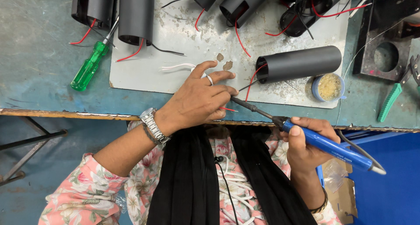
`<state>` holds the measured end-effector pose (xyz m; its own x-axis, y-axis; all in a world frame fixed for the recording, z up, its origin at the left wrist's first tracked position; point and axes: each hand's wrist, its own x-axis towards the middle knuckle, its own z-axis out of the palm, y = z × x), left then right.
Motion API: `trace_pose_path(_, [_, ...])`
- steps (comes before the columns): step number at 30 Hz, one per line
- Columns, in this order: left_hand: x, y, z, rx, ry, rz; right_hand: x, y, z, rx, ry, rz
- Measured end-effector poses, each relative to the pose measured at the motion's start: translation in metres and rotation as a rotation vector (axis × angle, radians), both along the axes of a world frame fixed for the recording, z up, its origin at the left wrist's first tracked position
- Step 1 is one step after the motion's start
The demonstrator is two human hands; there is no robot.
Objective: The person uses a soldering iron to join red and black wires to a white plug and to black cylindrical housings. They strip wire ends, apply solder, and secure connections while handling multiple cylindrical units on a workbench.
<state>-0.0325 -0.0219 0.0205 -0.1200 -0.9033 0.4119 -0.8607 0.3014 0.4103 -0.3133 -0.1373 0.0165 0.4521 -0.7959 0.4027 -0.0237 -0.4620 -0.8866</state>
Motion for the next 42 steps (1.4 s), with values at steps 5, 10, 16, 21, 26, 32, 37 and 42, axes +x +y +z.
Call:
trace_pose_path(5, [0.0,0.0,0.001,-0.006,0.003,-0.001,0.008,0.002,0.003,-0.041,-0.074,-0.003])
trace_pose_path(10, [0.0,0.0,0.001,-0.011,0.0,0.003,-0.006,0.002,0.002,-0.053,0.016,-0.085])
trace_pose_path(16, [0.0,0.0,0.0,0.004,-0.014,0.001,-0.014,-0.001,-0.01,-0.036,0.004,-0.118])
trace_pose_path(21, [0.0,0.0,0.0,-0.002,-0.02,0.003,-0.013,-0.003,-0.009,-0.098,0.021,-0.099])
trace_pose_path(26, [0.0,-0.001,0.0,-0.004,-0.015,0.006,-0.009,-0.002,-0.006,-0.044,0.003,-0.111])
trace_pose_path(32, [0.0,0.0,0.0,-0.008,-0.006,0.001,-0.014,-0.003,-0.009,-0.089,0.013,-0.094])
trace_pose_path(37, [0.0,0.0,0.0,-0.012,-0.006,0.005,-0.02,-0.004,-0.015,-0.083,-0.057,-0.102])
trace_pose_path(42, [0.0,0.0,0.0,-0.026,-0.036,0.011,-0.017,-0.007,-0.011,0.005,-0.279,-0.122])
